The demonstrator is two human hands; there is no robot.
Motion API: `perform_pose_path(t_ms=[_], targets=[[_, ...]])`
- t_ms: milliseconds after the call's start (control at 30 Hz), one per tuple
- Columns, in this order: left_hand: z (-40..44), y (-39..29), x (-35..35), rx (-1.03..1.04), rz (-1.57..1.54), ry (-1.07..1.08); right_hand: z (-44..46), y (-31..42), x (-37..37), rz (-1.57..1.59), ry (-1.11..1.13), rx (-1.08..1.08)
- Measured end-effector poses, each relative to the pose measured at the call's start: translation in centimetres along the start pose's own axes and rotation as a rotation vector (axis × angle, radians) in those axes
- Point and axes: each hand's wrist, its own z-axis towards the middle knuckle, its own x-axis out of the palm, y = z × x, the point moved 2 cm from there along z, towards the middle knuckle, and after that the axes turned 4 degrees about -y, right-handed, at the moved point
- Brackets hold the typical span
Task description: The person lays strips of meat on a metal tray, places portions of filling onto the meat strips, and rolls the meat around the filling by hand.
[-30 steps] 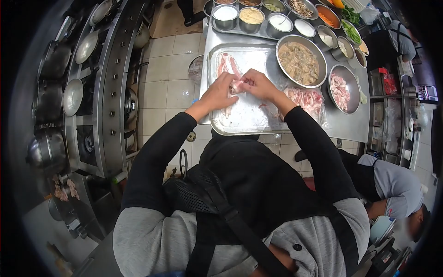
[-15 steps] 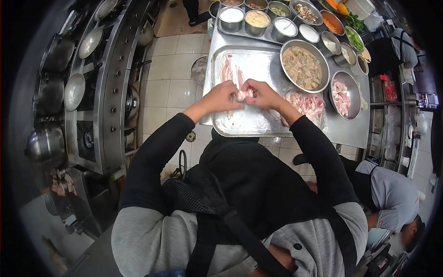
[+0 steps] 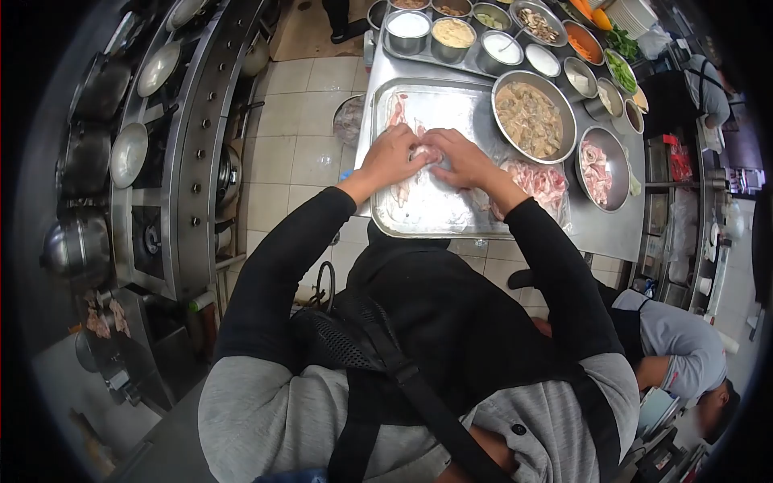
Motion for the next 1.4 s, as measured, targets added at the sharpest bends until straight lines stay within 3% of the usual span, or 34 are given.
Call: perform_pose_path(t_ms=[100, 133, 267, 367, 433, 467, 567, 633, 733, 767, 867, 967, 1067, 1167, 1200, 1300, 1333, 1400], targets=[[0.6, -0.9, -1.0, 0.196, -0.089, -0.166, 0.8, -2.4, 1.5, 0.043, 0.019, 0.074], [0.8, -0.8, -0.9, 0.202, -0.170, -0.057, 1.2, -2.6, 1.7, 0.060, -0.081, 0.091], [2.3, -0.5, -0.5, 0.163, -0.150, 0.000, 3.4, -4.3, 1.2, 0.776, 0.043, 0.938], [4.0, -0.4, -1.1, 0.046, -0.173, 0.067, 4.1, -4.6, -0.3, 1.167, 0.126, 1.162], [4.6, -0.5, -2.4, -0.143, -0.311, 0.182, 4.3, -3.5, -2.8, 1.197, 0.076, 1.162], [4.7, 0.4, -1.9, -0.146, -0.497, 0.164, 4.5, -2.7, -4.2, 1.200, 0.068, 1.169], [4.4, 1.4, -0.9, -0.595, -1.210, 0.279, 3.7, -2.8, -5.1, 1.161, 0.022, 1.084], [4.2, 1.4, -1.0, -0.711, -1.312, 0.232, 2.4, -2.6, -4.2, 1.035, -0.105, 1.060], [3.7, 0.5, -0.8, -0.845, -1.419, 0.099, -0.1, -0.5, 1.2, 0.840, -0.220, 0.755], [3.7, 0.2, -1.0, -0.819, -1.455, 0.110, -0.1, 1.0, 2.9, 0.781, -0.316, 0.669], [3.6, -0.6, -1.7, -0.760, -1.463, 0.065, 0.0, 2.2, 5.7, 1.291, -0.446, 0.789], [3.1, 0.2, -2.0, -0.653, -1.196, -0.015, -0.6, 2.1, 4.4, 1.111, -0.340, 0.840], [2.1, 0.0, -2.5, -0.693, -1.135, 0.022, 0.5, 1.7, 1.5, 0.854, -0.174, 0.650], [1.5, -0.3, -3.0, -0.649, -1.664, 0.312, 3.5, 2.2, -2.0, 0.329, -0.099, 0.356], [1.0, -0.8, -3.3, -0.646, -1.787, 0.355, 4.2, 2.5, -3.0, 0.291, -0.095, 0.372], [0.7, -1.0, -2.4, -0.515, -1.800, 0.208, 3.9, 1.3, -2.7, 0.810, -0.266, 0.722], [0.5, -1.0, -2.3, -0.532, -1.799, 0.166, 3.6, 1.5, -2.1, 1.116, -0.264, 0.792], [0.2, -0.9, -2.0, -0.581, -1.742, 0.151, 2.8, 2.1, -1.2, 1.038, -0.257, 0.689]])
